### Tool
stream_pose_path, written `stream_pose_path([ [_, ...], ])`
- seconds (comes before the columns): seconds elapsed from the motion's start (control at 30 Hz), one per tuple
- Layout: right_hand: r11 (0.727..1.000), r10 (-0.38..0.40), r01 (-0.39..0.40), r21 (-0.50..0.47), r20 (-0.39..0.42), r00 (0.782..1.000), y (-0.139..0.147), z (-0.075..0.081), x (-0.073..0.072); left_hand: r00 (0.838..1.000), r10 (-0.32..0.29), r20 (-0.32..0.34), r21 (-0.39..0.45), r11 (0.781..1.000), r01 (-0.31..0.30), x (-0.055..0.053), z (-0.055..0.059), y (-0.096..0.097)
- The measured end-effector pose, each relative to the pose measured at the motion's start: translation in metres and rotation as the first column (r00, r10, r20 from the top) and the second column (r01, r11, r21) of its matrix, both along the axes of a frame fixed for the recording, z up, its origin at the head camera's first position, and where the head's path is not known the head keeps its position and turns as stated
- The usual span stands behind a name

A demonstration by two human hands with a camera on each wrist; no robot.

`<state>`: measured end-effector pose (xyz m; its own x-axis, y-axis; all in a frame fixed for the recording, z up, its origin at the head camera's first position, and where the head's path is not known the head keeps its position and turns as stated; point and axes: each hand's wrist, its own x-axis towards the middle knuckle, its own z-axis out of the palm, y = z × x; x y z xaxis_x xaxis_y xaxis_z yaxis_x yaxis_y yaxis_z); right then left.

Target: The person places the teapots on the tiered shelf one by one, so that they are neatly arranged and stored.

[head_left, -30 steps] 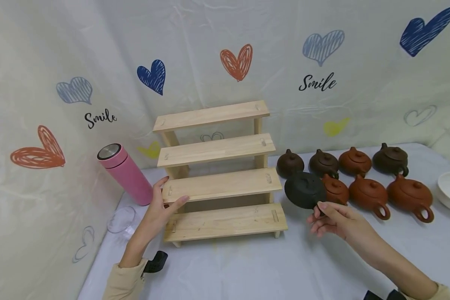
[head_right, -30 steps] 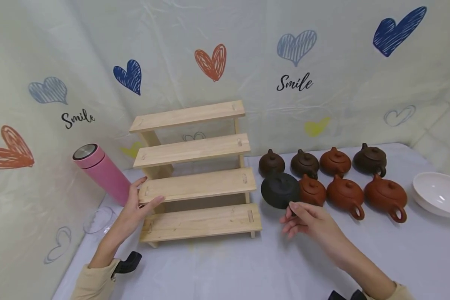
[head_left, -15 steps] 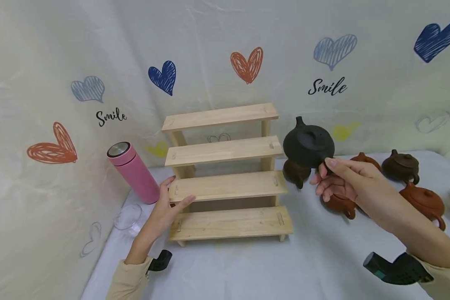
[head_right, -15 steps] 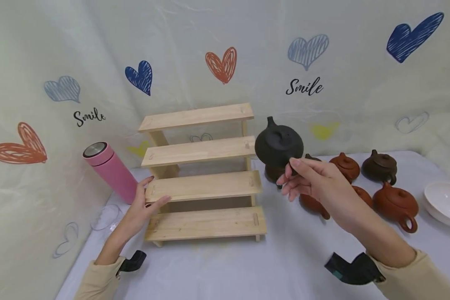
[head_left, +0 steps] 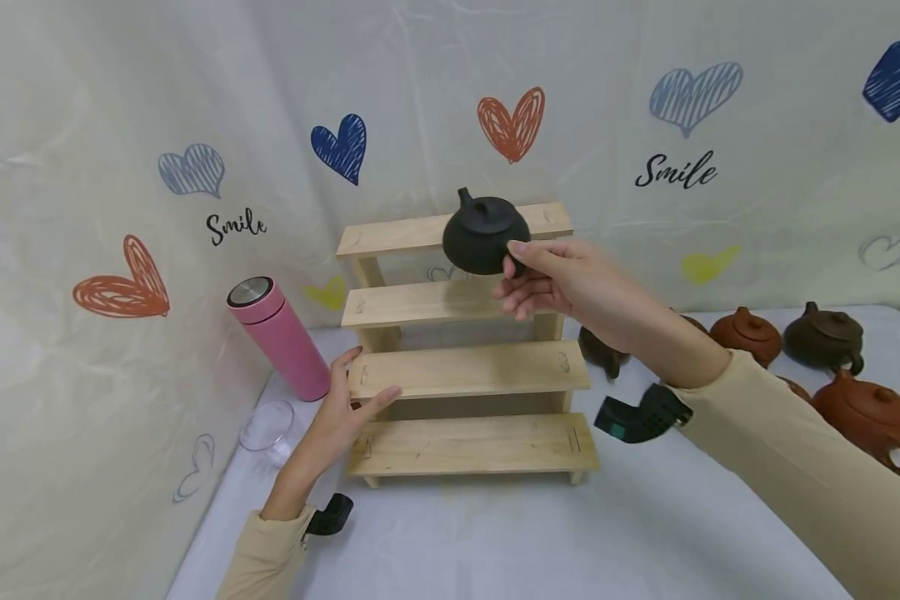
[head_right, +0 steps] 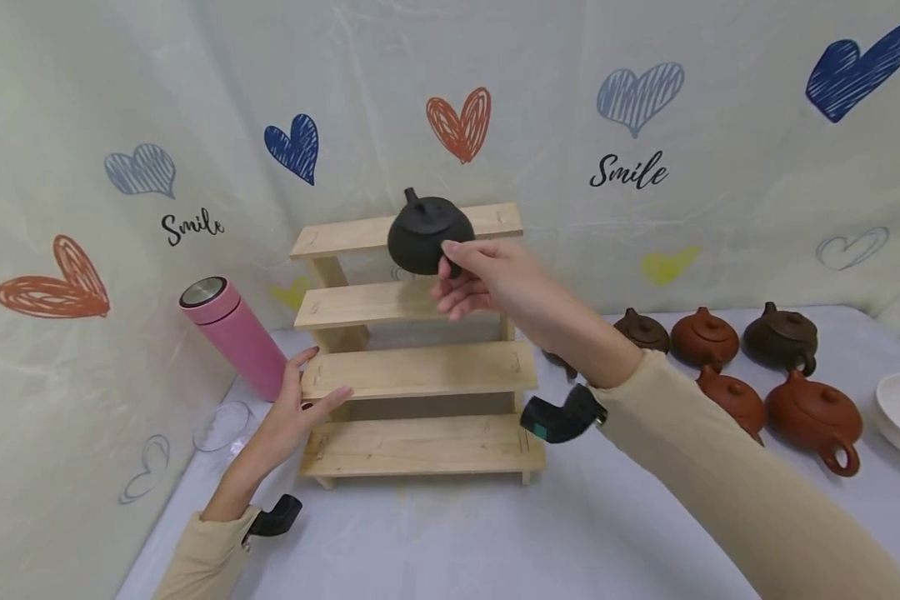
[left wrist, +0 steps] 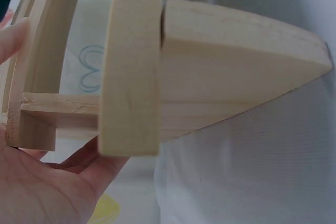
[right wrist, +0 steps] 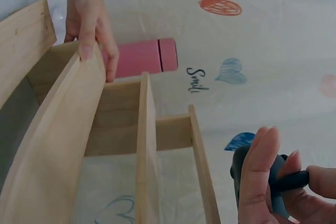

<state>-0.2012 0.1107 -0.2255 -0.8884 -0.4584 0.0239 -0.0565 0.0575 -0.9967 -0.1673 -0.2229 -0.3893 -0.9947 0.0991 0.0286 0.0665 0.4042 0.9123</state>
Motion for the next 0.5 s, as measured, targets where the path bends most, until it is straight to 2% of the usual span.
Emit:
stream_pose_path([
  [0.2, 0.997, 0.033, -0.030, -0.066, 0.048, 0.998, -0.045, 0.009, -0.027, 1.000, -0.011, 0.002, 0.022, 1.000, 0.011, -0.001, 0.000, 0.001],
  [0.5, 0.994, -0.006, 0.014, -0.106, 0.073, 0.997, -0.089, 0.018, -0.050, 1.000, -0.013, 0.012, 0.030, 0.999, 0.013, 0.000, 0.002, 0.001],
])
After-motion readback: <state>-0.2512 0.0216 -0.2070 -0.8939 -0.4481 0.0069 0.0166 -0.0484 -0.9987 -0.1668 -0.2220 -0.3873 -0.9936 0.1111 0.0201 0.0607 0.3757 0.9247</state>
